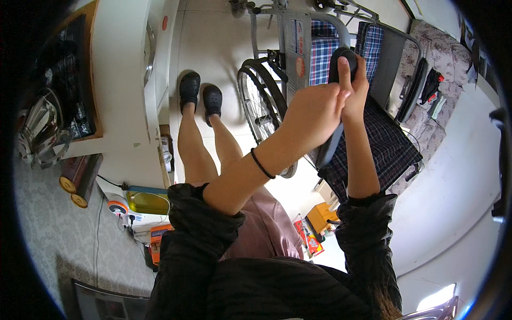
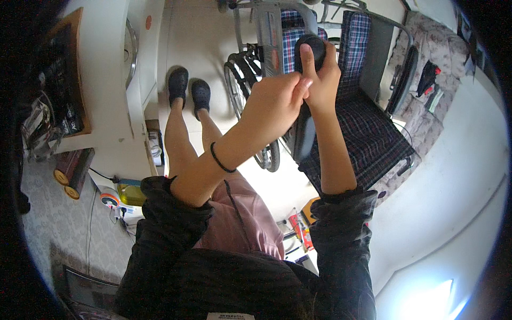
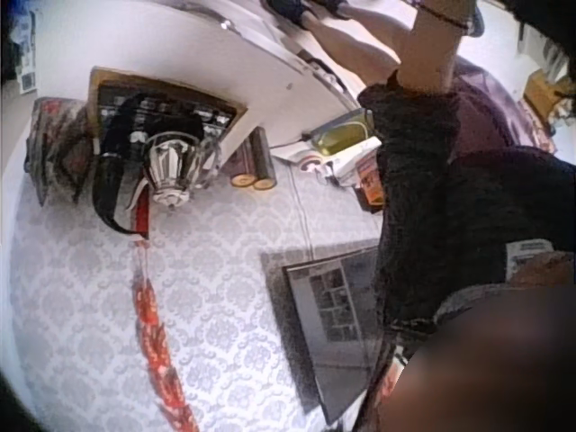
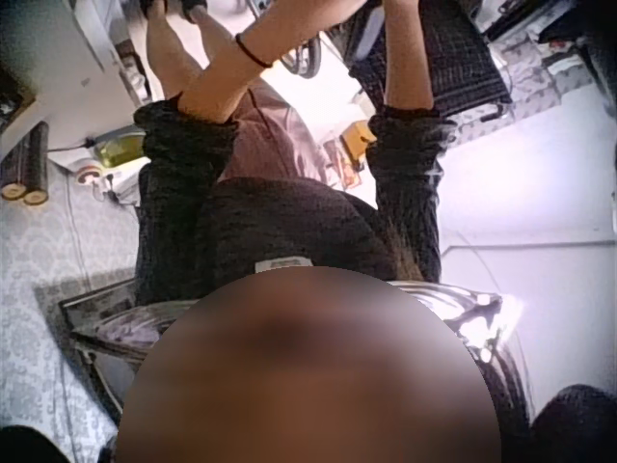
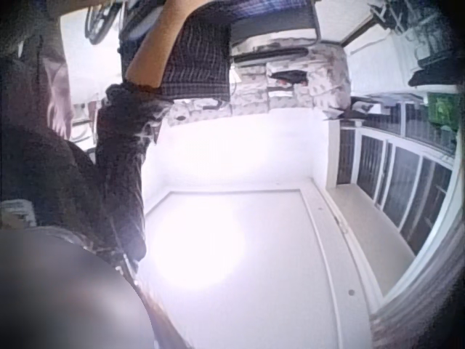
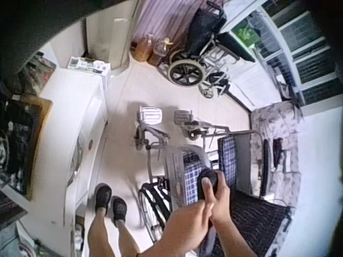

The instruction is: The person assembles a wheelchair by attaching the footrests and armrests. They first secure the footrests to the frame, then attach and tighten the armrests on both sides.

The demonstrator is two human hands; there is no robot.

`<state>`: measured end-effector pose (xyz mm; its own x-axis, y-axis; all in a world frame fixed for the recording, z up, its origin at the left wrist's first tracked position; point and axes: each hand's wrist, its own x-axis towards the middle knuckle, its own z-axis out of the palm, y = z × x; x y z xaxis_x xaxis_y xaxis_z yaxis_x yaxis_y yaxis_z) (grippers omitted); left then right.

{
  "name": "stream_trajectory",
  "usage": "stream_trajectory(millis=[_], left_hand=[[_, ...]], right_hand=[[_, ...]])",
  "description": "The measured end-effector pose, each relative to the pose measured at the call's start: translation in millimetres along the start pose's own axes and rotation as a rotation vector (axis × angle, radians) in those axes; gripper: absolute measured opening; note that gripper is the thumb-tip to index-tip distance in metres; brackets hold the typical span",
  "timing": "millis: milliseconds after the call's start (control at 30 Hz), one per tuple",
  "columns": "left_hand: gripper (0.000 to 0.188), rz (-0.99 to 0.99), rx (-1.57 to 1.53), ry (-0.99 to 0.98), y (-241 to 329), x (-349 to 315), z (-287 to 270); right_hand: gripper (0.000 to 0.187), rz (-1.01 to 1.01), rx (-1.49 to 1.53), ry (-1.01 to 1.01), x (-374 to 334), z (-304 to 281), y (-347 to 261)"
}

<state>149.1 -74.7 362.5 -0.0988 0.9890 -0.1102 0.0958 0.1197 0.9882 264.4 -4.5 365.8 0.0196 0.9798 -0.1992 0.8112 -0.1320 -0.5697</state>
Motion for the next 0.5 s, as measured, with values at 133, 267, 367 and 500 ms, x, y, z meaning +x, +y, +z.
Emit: stream_trajectory(millis=[133,267,367,500], left_hand=[[0.031,-0.073,0.155,0.184,-3.1,-10.2,-26.9],[0.03,-0.593,-0.036,0.103,-73.3,-33.1,-52.3],[0.035,-0.746,-0.037,0.108,-95.7,-57.8,-63.8],[0.023,-0.896,-0.043,-0.118,-90.8,-82.3,-90.7]], right_hand=[[0.058,-0.13,-0.02,0.001,-0.3,-1.5,0.9],[0.06,-0.107,-0.026,-0.003,0.6,-1.4,-0.3],[0.057,-0.073,0.01,-0.004,-0.7,-1.0,0.8],[0.053,-0.063,0.008,0.01,-3.0,-0.8,0.7]])
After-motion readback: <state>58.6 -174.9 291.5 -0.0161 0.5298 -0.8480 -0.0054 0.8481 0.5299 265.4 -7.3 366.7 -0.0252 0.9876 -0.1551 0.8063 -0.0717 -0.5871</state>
